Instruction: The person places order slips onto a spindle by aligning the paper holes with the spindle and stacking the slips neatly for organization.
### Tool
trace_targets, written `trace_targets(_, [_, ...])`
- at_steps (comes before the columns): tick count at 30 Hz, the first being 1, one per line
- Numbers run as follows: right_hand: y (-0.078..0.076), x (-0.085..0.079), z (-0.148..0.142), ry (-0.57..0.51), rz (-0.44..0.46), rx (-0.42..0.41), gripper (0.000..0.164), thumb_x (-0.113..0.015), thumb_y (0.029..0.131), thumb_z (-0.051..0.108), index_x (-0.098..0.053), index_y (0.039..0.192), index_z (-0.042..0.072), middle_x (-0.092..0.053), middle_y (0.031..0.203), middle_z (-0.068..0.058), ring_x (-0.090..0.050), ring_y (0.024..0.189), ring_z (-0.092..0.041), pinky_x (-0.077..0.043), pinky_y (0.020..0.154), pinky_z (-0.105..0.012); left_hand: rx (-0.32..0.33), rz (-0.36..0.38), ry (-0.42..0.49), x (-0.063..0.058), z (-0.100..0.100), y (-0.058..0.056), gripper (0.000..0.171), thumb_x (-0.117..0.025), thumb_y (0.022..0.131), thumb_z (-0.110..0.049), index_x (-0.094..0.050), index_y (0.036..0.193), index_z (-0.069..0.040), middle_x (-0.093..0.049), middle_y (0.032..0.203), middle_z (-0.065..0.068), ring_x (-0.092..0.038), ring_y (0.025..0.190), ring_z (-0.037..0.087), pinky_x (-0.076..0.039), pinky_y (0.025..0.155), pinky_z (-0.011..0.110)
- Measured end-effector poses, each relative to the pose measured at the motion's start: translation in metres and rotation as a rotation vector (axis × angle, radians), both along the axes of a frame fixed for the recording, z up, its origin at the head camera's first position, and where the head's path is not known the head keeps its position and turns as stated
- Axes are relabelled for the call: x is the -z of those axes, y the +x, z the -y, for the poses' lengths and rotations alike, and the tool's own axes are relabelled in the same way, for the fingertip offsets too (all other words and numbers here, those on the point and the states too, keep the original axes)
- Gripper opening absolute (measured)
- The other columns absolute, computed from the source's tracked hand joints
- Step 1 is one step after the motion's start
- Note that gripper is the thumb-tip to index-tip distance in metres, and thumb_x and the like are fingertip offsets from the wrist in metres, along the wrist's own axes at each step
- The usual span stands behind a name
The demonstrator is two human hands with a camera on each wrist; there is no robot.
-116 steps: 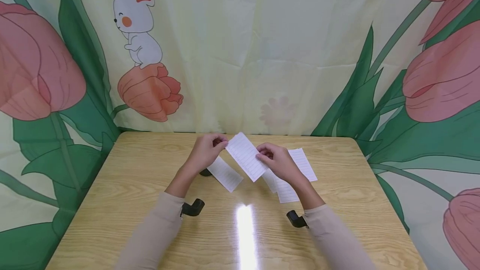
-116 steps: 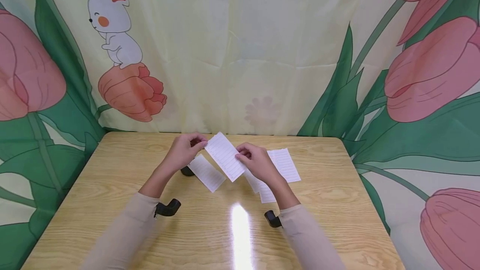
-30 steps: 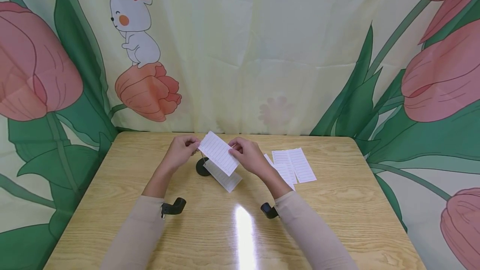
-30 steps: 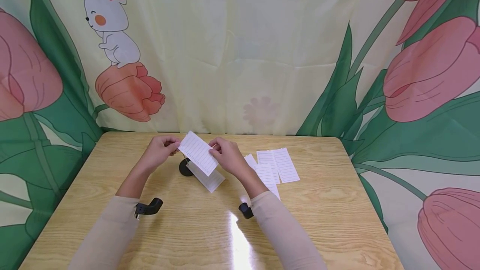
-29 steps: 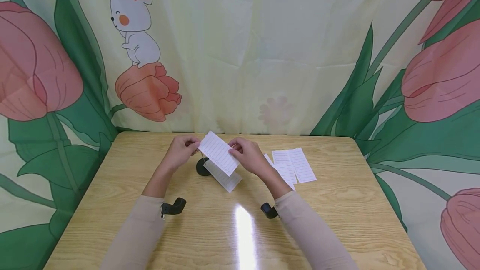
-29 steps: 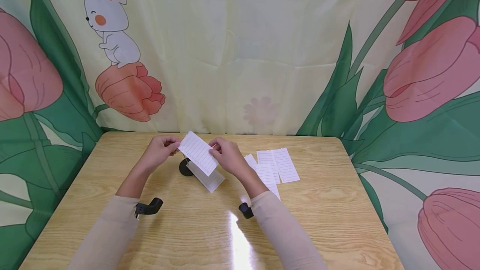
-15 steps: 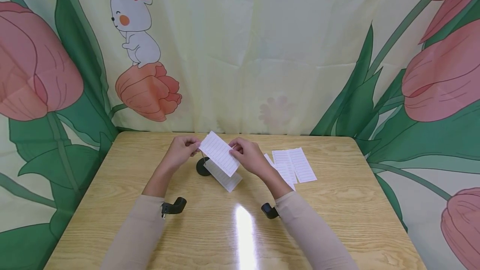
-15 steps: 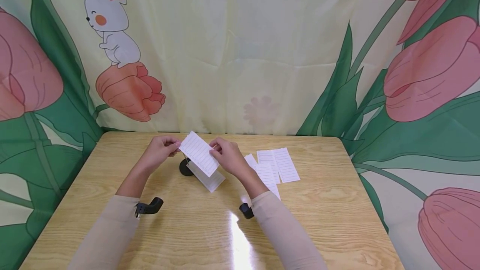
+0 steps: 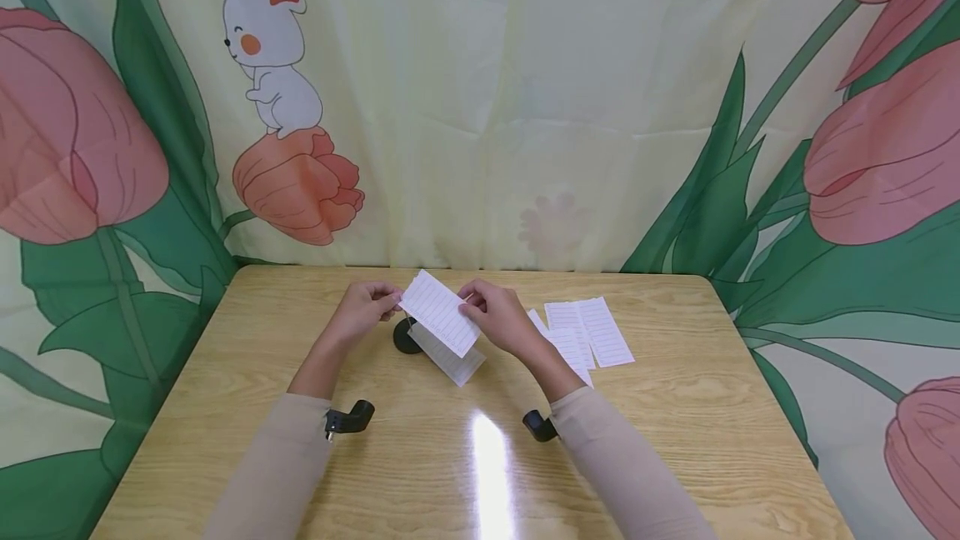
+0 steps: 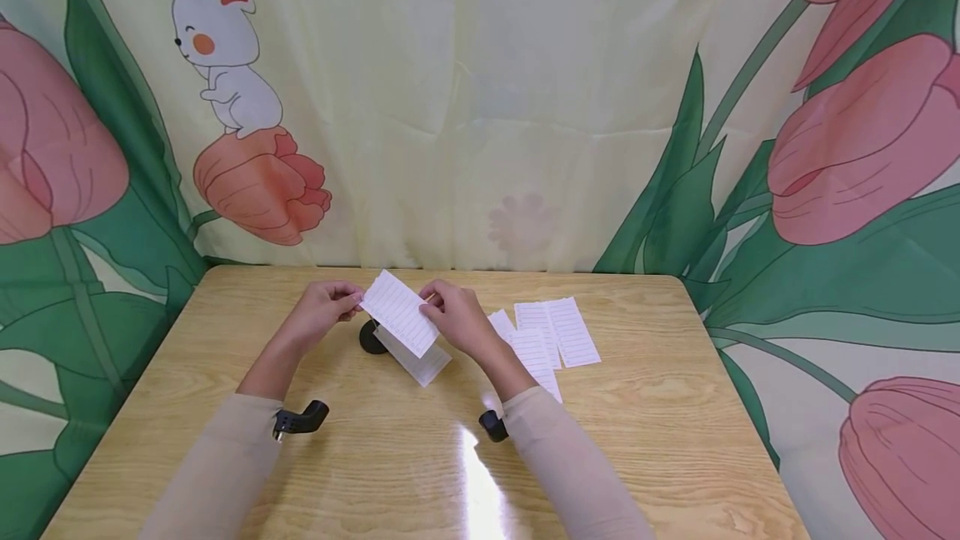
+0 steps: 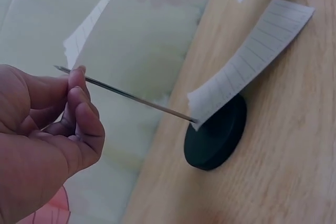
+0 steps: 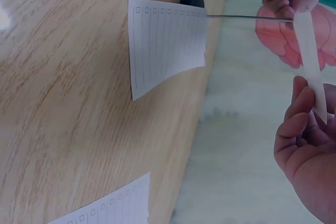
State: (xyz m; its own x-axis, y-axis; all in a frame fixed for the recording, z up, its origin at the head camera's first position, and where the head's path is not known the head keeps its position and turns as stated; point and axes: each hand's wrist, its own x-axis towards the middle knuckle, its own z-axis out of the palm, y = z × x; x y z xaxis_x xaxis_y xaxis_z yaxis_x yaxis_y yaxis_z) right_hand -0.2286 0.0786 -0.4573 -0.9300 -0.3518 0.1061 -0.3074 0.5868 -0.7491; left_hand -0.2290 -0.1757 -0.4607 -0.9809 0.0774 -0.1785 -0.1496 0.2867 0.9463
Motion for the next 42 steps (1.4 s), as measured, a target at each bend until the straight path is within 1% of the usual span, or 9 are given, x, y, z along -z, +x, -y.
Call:
trace_targets(2, [0.001,0.001,0.0,0.002,0.006,0.001,0.014,-0.07,0.099,0.012,-0.071,0.112,0.006,-0.074,0.093,-0.006,-0.069,0.082,-0.013,-0.056,0.075,-0.028,0.0,0.009,0.003,0.005,0.0,0.0,0.023,-0.055,0.106,-0.005,-0.066,0.118,0.011,-0.066,0.093,0.009,-0.057,0.082,0.016,-0.052,0.076,0.028])
trace_targets(8, [0.003,0.004,-0.002,0.009,0.01,0.002,0.014,-0.07,0.099,0.012,-0.071,0.111,0.006,-0.074,0.094,-0.005,-0.069,0.082,-0.014,-0.056,0.075,-0.028,0.01,-0.022,-0.013,0.015,-0.003,0.001,0.022,-0.055,0.105,-0.005,-0.067,0.115,0.011,-0.067,0.094,0.012,-0.056,0.082,0.017,-0.053,0.077,0.032])
trace_targets(12, [0.004,0.009,-0.003,0.021,0.025,0.006,0.013,-0.069,0.1,0.012,-0.071,0.112,0.007,-0.074,0.096,-0.005,-0.068,0.085,-0.014,-0.056,0.076,-0.029,0.019,-0.067,-0.046,0.021,-0.003,0.0,0.02,-0.055,0.104,-0.002,-0.069,0.111,0.011,-0.068,0.095,0.015,-0.057,0.081,0.016,-0.052,0.074,0.03])
trace_targets(15, [0.004,0.015,-0.004,0.039,0.03,0.009,0.014,-0.069,0.1,0.011,-0.071,0.112,0.007,-0.074,0.097,-0.005,-0.068,0.085,-0.014,-0.056,0.077,-0.029,0.028,-0.108,-0.079,0.025,-0.004,0.0,0.018,-0.057,0.103,-0.001,-0.069,0.108,0.011,-0.068,0.095,0.019,-0.057,0.08,0.018,-0.049,0.07,0.027])
trace_targets(19, [0.004,0.024,-0.004,0.064,0.017,0.003,0.013,-0.069,0.098,0.009,-0.071,0.111,0.007,-0.073,0.095,-0.005,-0.064,0.08,-0.012,-0.054,0.075,-0.028,0.034,-0.134,-0.111,0.03,-0.004,-0.001,0.017,-0.058,0.102,-0.002,-0.07,0.106,0.01,-0.069,0.096,0.017,-0.055,0.081,0.016,-0.046,0.066,0.025])
trace_targets(25, [0.003,0.036,-0.006,0.076,0.024,-0.024,0.012,-0.069,0.097,0.005,-0.07,0.109,0.004,-0.072,0.092,-0.007,-0.066,0.08,-0.015,-0.054,0.073,-0.027,0.033,-0.123,-0.145,0.039,-0.005,0.0,0.015,-0.06,0.101,-0.002,-0.072,0.105,0.008,-0.07,0.095,0.014,-0.057,0.081,0.015,-0.047,0.068,0.024])
trace_targets(29, [0.004,0.045,-0.007,0.081,0.034,-0.052,0.014,-0.067,0.097,0.004,-0.069,0.111,0.003,-0.072,0.095,-0.009,-0.069,0.083,-0.019,-0.056,0.075,-0.029,0.022,-0.107,-0.198,0.046,-0.005,0.001,0.015,-0.061,0.101,-0.004,-0.073,0.105,0.004,-0.071,0.1,0.014,-0.061,0.088,0.019,-0.049,0.074,0.026])
trace_targets(33, [0.005,0.053,-0.008,0.092,0.047,-0.057,0.015,-0.068,0.097,0.005,-0.069,0.112,0.004,-0.073,0.097,-0.01,-0.07,0.086,-0.021,-0.056,0.077,-0.032,0.014,-0.121,-0.246,0.051,-0.007,0.002,0.013,-0.062,0.101,-0.004,-0.074,0.104,0.003,-0.072,0.103,0.015,-0.063,0.094,0.023,-0.05,0.08,0.029])
trace_targets(42, [0.004,0.063,-0.007,0.145,0.091,-0.047,0.017,-0.069,0.096,0.006,-0.069,0.113,0.005,-0.071,0.093,-0.007,-0.064,0.082,-0.015,-0.052,0.071,-0.026,-0.015,-0.139,-0.281,0.065,-0.014,0.002,0.012,-0.062,0.101,-0.002,-0.074,0.1,0.001,-0.073,0.101,0.014,-0.062,0.091,0.022,-0.048,0.077,0.027])
